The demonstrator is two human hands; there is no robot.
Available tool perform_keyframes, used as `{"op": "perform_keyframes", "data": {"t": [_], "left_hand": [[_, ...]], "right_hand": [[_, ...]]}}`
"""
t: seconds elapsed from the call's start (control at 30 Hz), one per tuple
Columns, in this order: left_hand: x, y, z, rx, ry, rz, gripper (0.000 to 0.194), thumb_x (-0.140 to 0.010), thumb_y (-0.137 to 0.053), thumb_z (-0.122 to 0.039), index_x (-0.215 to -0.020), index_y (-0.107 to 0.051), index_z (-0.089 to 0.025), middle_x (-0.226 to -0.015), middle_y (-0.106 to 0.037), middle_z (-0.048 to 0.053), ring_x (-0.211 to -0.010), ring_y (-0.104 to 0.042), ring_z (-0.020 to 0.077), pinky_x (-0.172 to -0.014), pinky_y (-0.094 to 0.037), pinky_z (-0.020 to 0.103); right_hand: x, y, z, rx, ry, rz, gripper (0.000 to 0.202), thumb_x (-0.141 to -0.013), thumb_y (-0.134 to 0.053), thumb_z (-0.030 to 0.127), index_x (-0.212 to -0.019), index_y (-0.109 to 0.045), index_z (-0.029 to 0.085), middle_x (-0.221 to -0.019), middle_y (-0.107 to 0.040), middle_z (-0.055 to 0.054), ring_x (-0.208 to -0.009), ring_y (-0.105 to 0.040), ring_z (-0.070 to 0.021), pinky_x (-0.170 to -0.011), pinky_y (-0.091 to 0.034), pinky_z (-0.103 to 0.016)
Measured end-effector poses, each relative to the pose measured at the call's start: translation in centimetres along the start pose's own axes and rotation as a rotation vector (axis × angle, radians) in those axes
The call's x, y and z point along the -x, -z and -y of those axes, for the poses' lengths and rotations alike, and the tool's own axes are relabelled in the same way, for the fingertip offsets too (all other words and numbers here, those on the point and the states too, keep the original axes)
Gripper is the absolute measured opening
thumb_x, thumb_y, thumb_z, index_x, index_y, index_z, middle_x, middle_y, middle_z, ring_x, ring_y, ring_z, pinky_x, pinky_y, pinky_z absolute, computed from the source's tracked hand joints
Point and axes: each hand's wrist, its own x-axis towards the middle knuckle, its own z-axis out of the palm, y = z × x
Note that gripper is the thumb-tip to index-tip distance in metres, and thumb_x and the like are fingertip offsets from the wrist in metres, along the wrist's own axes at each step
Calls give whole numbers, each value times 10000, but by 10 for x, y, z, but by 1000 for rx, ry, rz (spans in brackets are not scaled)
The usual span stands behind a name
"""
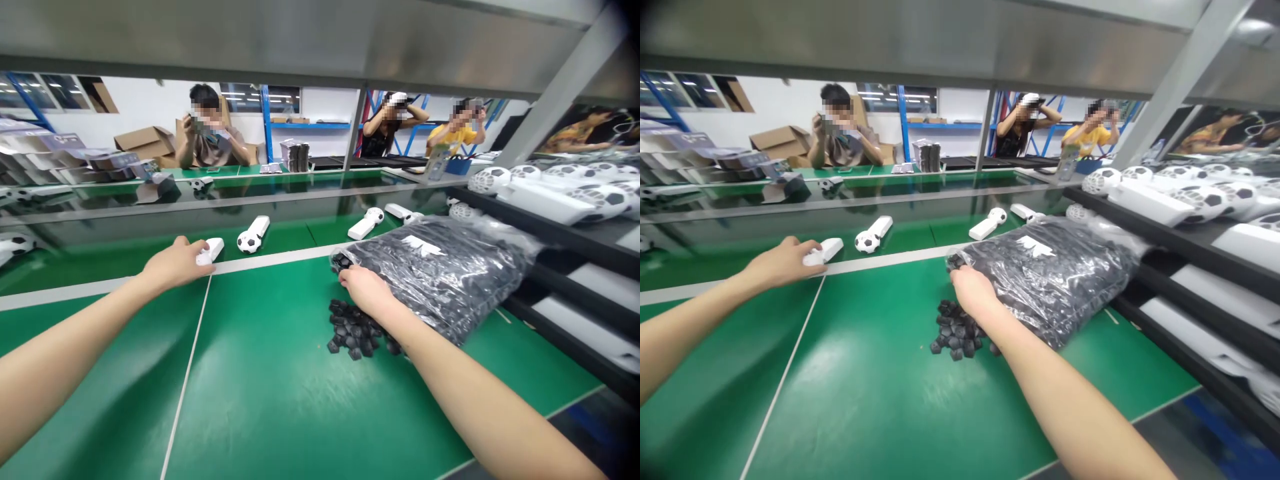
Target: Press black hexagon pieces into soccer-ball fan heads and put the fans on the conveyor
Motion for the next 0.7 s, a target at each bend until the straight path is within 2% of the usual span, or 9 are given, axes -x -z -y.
{"op": "perform_keyframes", "data": {"t": [0.07, 0.17, 0.23, 0.33, 0.47, 0.6, 0.7], "left_hand": [[24, -1, -16, 6, -138, 95, 664, -633, -541, -507, -1217, -432, -210, -1093, -438, 140, -771, -581, 274, -710, -450, 373], [52, -6, -39, 68, -387, 153, 674, -612, -572, -365, -1243, -396, -204, -1126, -446, 110, -859, -564, 244, -736, -448, 310], [62, -7, -55, 89, -510, 131, 603, -620, -580, -393, -1181, -457, -206, -1108, -479, 92, -911, -547, 248, -762, -437, 305], [67, -6, -77, 105, -637, 72, 576, -567, -634, -527, -1037, -533, -210, -1072, -534, 84, -978, -517, 281, -808, -410, 332], [66, -13, -100, 215, -641, 119, 614, -617, -556, -637, -1059, -482, -217, -1004, -595, 68, -890, -561, 266, -705, -425, 319], [71, -29, -116, 208, -512, 48, 681, -645, -437, -726, -1077, -458, -200, -961, -609, 92, -840, -574, 289, -626, -418, 321], [77, -36, -124, 186, -402, 27, 743, -648, -384, -753, -1112, -432, -175, -937, -611, 114, -815, -580, 309, -602, -418, 336]], "right_hand": [[2, 1, 0, -31, 17, 15, 233, -840, -418, 158, -910, -639, 185, -909, -608, -94, -792, -605, -191, -677, -407, -263], [3, 1, 1, -73, 34, 16, 235, -828, -441, 160, -954, -635, 200, -939, -613, -97, -829, -598, -206, -687, -411, -271], [4, 1, 0, -89, 48, 19, 213, -822, -464, 182, -944, -635, 215, -937, -624, -80, -848, -592, -204, -697, -412, -268], [5, 2, 1, -102, 66, 25, 181, -819, -489, 218, -917, -641, 232, -929, -629, -56, -851, -589, -186, -706, -413, -255], [10, 8, 5, -149, 89, -4, 143, -799, -539, 290, -868, -647, 227, -941, -618, -46, -822, -586, -169, -690, -416, -248], [15, 14, 10, -166, 101, 84, 150, -732, -618, 332, -837, -658, 232, -873, -654, -26, -781, -594, -176, -620, -414, -242], [17, 13, 16, -93, 106, 119, 140, -754, -593, 282, -861, -668, 230, -870, -672, -39, -780, -606, -188, -607, -413, -248]]}}
